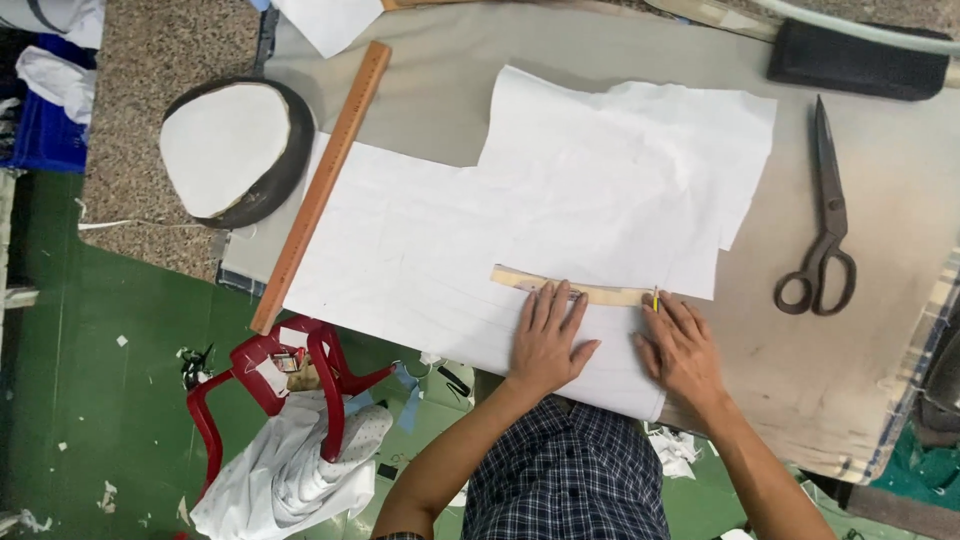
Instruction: The person uses a pencil and a ruler to draw straight lines on a large white paper pattern. They then use a curved ruler to draw curved lines on the pattern. Finally, they use scissors to cut the pattern along the drawn lines.
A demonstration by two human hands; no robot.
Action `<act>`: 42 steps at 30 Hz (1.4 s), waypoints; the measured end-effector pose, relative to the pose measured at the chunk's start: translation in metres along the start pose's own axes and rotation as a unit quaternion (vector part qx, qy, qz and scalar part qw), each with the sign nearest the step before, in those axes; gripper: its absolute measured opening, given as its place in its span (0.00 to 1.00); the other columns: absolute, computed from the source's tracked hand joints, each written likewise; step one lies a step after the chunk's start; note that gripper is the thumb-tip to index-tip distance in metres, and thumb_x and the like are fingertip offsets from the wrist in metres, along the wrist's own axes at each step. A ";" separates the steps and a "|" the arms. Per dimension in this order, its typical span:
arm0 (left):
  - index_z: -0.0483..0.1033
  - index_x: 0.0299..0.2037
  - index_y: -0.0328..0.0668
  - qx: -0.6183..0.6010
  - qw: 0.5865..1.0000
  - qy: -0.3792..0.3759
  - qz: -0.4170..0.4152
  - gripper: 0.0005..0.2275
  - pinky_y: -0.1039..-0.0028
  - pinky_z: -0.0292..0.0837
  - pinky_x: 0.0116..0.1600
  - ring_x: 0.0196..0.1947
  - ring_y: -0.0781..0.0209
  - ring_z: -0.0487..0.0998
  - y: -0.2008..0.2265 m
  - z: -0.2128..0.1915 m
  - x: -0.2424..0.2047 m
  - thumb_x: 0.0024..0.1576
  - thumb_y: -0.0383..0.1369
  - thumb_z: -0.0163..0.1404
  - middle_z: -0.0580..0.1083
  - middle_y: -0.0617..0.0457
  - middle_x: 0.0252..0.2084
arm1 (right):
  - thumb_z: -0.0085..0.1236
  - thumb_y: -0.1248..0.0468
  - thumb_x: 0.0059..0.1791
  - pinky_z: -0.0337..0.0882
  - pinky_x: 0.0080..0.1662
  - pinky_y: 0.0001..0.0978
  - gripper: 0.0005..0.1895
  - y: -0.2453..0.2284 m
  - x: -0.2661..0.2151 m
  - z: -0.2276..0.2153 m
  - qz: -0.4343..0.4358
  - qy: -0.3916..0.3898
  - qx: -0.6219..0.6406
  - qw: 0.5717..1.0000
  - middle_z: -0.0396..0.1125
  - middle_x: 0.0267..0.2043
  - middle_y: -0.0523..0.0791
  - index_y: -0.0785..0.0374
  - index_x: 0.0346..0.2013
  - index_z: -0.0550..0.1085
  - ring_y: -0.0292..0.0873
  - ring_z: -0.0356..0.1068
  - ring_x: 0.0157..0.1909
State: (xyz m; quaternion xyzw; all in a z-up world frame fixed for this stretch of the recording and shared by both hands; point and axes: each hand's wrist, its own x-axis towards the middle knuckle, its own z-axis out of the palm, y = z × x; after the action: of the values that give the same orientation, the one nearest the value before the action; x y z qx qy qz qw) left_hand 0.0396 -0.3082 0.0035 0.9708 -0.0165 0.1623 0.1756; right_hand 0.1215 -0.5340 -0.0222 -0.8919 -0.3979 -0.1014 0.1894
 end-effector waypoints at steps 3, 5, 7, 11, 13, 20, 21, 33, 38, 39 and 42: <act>0.69 0.65 0.43 -0.005 1.000 0.002 -0.009 0.28 0.42 0.54 0.70 0.68 0.32 0.63 0.000 0.000 0.000 0.60 0.52 0.44 0.65 0.31 0.65 | 0.53 0.53 0.52 0.62 0.68 0.43 0.22 -0.002 0.001 0.000 0.008 -0.002 0.000 1.000 0.71 0.63 0.46 0.60 0.57 0.74 0.47 0.65 0.70; 0.69 0.65 0.44 -0.006 1.000 0.000 -0.020 0.28 0.40 0.53 0.69 0.68 0.29 0.62 0.001 -0.007 0.004 0.60 0.52 0.44 0.65 0.30 0.65 | 0.53 0.52 0.52 0.62 0.68 0.43 0.22 -0.002 0.001 -0.002 0.006 0.000 -0.006 1.000 0.72 0.62 0.45 0.60 0.57 0.74 0.47 0.66 0.69; 0.70 0.64 0.45 -0.007 0.999 -0.004 -0.032 0.27 0.38 0.53 0.69 0.68 0.27 0.61 0.002 -0.011 0.003 0.60 0.53 0.44 0.65 0.28 0.64 | 0.53 0.52 0.52 0.63 0.67 0.43 0.22 -0.003 -0.001 -0.002 0.006 -0.002 -0.009 1.000 0.72 0.62 0.45 0.60 0.56 0.74 0.47 0.67 0.68; 0.69 0.65 0.46 0.005 1.000 0.007 -0.025 0.27 0.38 0.53 0.69 0.69 0.27 0.61 0.001 -0.010 0.003 0.60 0.52 0.43 0.64 0.28 0.64 | 0.51 0.51 0.53 0.61 0.68 0.41 0.23 -0.003 -0.001 0.000 0.014 -0.011 -0.005 1.000 0.70 0.64 0.43 0.58 0.59 0.73 0.45 0.64 0.71; 0.69 0.66 0.46 -0.002 1.000 0.006 -0.023 0.27 0.39 0.53 0.69 0.69 0.27 0.61 0.000 -0.011 0.004 0.61 0.52 0.42 0.64 0.28 0.64 | 0.53 0.52 0.52 0.63 0.68 0.41 0.22 -0.003 -0.002 -0.001 0.023 -0.013 -0.015 1.000 0.71 0.63 0.43 0.58 0.57 0.74 0.45 0.65 0.70; 0.69 0.66 0.47 0.003 1.000 -0.027 -0.014 0.27 0.39 0.50 0.69 0.70 0.28 0.58 0.000 -0.008 0.006 0.61 0.53 0.42 0.62 0.28 0.66 | 0.55 0.65 0.52 0.67 0.61 0.44 0.22 0.017 -0.018 -0.004 0.157 0.043 0.071 0.984 0.72 0.60 0.49 0.67 0.60 0.72 0.52 0.69 0.64; 0.69 0.66 0.47 0.007 0.999 -0.041 -0.017 0.27 0.39 0.48 0.70 0.70 0.28 0.56 -0.001 -0.007 0.007 0.62 0.53 0.41 0.61 0.28 0.67 | 0.54 0.69 0.51 0.68 0.60 0.44 0.23 0.019 -0.015 -0.009 0.195 0.063 0.100 0.974 0.71 0.60 0.51 0.69 0.62 0.72 0.54 0.69 0.63; 0.68 0.67 0.48 0.017 0.998 -0.061 -0.031 0.27 0.40 0.44 0.71 0.71 0.29 0.56 -0.002 0.000 0.003 0.62 0.53 0.40 0.60 0.28 0.68 | 0.59 0.74 0.46 0.70 0.56 0.41 0.25 0.012 -0.008 -0.009 0.160 0.064 0.072 0.982 0.73 0.58 0.50 0.67 0.60 0.74 0.50 0.71 0.60; 0.68 0.67 0.48 0.023 0.997 -0.062 -0.028 0.28 0.41 0.45 0.71 0.71 0.29 0.56 -0.001 0.000 0.006 0.62 0.54 0.40 0.60 0.28 0.68 | 0.59 0.75 0.45 0.71 0.54 0.42 0.25 0.011 -0.003 -0.002 0.115 0.063 0.057 0.990 0.74 0.58 0.50 0.66 0.58 0.73 0.51 0.71 0.60; 0.68 0.66 0.48 0.021 0.997 -0.067 -0.028 0.28 0.41 0.46 0.70 0.71 0.28 0.56 -0.001 0.000 0.005 0.62 0.54 0.40 0.60 0.27 0.68 | 0.59 0.75 0.44 0.71 0.53 0.41 0.27 0.010 -0.004 -0.001 0.103 0.059 0.054 0.991 0.73 0.59 0.49 0.65 0.59 0.72 0.51 0.71 0.61; 0.68 0.66 0.48 0.014 0.998 -0.061 -0.031 0.28 0.40 0.46 0.70 0.70 0.28 0.57 -0.001 -0.001 0.004 0.61 0.54 0.41 0.61 0.27 0.67 | 0.59 0.74 0.45 0.71 0.50 0.39 0.25 0.004 -0.001 0.002 0.098 0.027 0.033 0.994 0.75 0.56 0.48 0.62 0.57 0.73 0.49 0.72 0.61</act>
State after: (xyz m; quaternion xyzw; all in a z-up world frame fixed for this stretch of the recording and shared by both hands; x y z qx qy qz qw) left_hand 0.0432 -0.3073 0.0054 0.9813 0.0050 0.0975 0.1656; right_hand 0.1240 -0.5364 -0.0250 -0.9168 -0.3065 -0.0931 0.2387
